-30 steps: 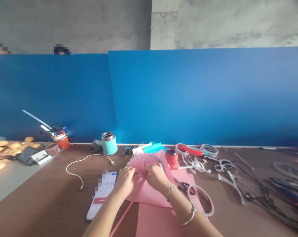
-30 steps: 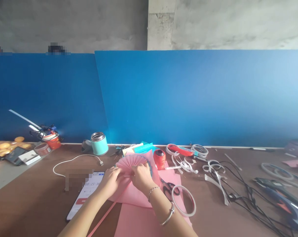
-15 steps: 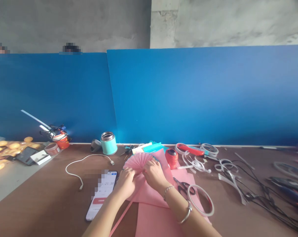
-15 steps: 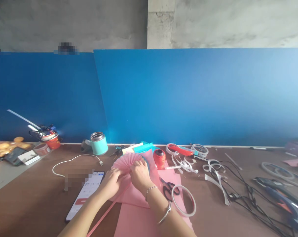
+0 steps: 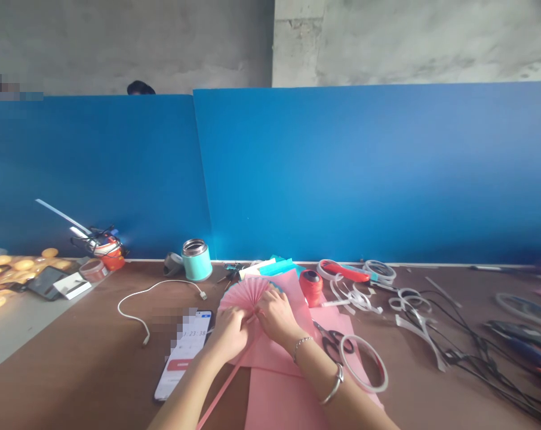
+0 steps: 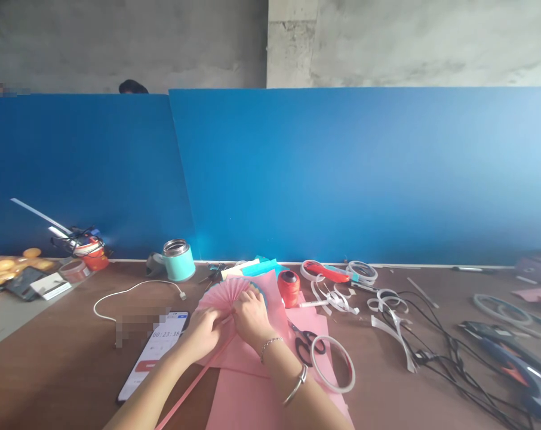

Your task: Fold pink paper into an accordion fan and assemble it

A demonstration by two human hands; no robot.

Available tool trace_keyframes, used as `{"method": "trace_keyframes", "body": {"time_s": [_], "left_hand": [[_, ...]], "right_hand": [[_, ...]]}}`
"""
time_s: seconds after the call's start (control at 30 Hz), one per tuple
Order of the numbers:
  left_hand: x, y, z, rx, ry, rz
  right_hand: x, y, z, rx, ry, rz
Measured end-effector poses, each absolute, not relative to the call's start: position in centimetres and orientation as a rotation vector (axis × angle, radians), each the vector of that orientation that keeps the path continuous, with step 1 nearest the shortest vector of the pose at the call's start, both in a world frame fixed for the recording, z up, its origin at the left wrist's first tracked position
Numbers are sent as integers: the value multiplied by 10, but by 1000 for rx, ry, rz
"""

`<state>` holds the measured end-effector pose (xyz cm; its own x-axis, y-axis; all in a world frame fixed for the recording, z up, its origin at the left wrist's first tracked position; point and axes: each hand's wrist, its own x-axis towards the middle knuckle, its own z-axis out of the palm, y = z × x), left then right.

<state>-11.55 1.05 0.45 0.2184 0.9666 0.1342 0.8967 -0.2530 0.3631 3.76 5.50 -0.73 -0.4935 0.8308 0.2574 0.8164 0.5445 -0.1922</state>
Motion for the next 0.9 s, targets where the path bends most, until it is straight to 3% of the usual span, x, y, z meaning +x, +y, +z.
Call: {"method": "trace_keyframes", "body": {"time_s": [0.4,0.9], "left_hand": [[-119,10,1,2260,1704,637],[-120,1,14,2493,1693,656]], "right_hand": [[36,57,-10,-1303,-2320,232],[48,52,6,-1158,-2350,154]]}}
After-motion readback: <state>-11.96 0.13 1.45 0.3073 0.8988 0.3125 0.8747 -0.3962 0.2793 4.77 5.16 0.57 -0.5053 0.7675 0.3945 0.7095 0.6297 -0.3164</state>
